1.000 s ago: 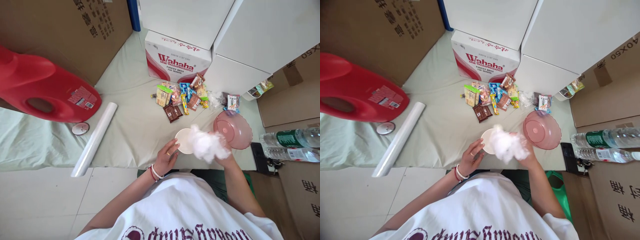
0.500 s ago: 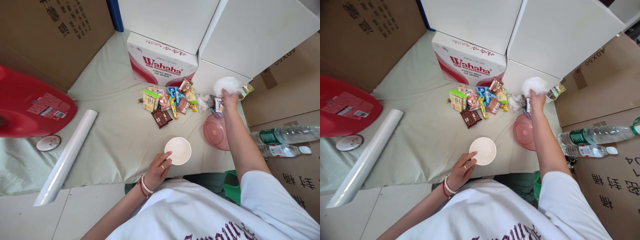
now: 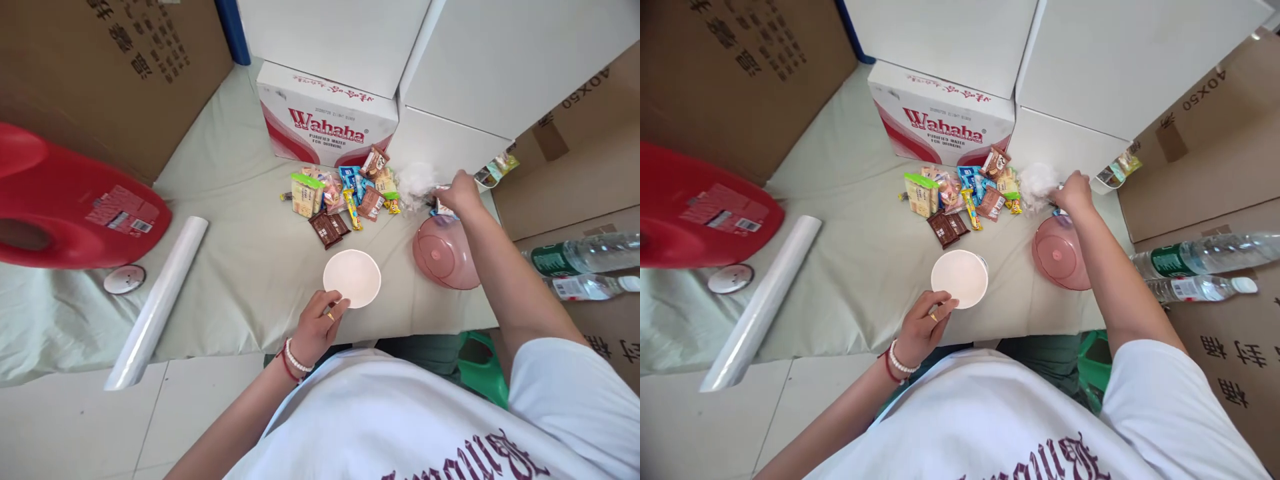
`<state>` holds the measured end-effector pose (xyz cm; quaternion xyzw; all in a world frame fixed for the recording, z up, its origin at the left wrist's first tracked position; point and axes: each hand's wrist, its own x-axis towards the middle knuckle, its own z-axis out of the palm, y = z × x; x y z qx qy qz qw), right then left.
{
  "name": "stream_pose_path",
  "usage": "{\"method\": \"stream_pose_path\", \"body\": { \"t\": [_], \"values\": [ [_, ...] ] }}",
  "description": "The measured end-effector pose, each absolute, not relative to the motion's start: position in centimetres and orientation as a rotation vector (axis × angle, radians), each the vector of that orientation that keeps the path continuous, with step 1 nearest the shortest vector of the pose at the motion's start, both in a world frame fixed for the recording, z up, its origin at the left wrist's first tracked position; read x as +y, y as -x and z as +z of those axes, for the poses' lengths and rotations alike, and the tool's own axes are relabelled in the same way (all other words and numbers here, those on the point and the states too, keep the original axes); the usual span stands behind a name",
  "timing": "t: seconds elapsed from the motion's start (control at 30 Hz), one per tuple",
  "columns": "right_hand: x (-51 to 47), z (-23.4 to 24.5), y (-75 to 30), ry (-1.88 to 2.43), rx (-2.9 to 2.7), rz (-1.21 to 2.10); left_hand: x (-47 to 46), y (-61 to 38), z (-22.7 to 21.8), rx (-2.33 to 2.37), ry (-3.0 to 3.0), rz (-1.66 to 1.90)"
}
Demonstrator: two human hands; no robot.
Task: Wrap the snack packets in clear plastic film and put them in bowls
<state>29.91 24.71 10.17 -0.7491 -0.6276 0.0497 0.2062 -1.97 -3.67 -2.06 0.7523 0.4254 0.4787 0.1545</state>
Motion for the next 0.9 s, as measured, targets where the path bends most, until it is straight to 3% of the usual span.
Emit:
{"method": "stream_pose_path", "body": {
  "t": [0.07, 0.23, 0.4, 0.53, 0.63, 0.77, 0.9],
  "values": [
    [19.7, 12.4, -28.1, 1.957, -2.042, 0.058, -3.2, 1.4, -1.7, 1.177, -2.197, 1.371],
    [6.9, 12.9, -19.6, 1.158, -3.198, 0.659, -3.1, -0.9, -0.1, 1.0, -2.327, 1.289],
    [2.1, 8.8, -16.5, 1.31, -3.532, 0.725, -5.5, -1.9, 0.1, 0.905, -2.374, 1.123],
    [1.2, 9.1, -18.5, 1.253, -3.339, 0.745, -7.0, -0.8, -0.7, 0.981, -2.24, 1.098],
    [0.4, 11.3, -20.8, 1.293, -2.831, 0.682, -7.5, 0.8, -1.1, 1.12, -2.11, 1.147],
    [-0.1, 13.5, -23.3, 1.26, -2.009, 0.335, -7.6, 2.6, -1.1, 1.299, -2.033, 1.146],
    [3.4, 13.5, -25.0, 1.263, -1.69, -0.03, -7.7, 3.1, -0.2, 1.314, -2.073, 1.15]
  ]
}}
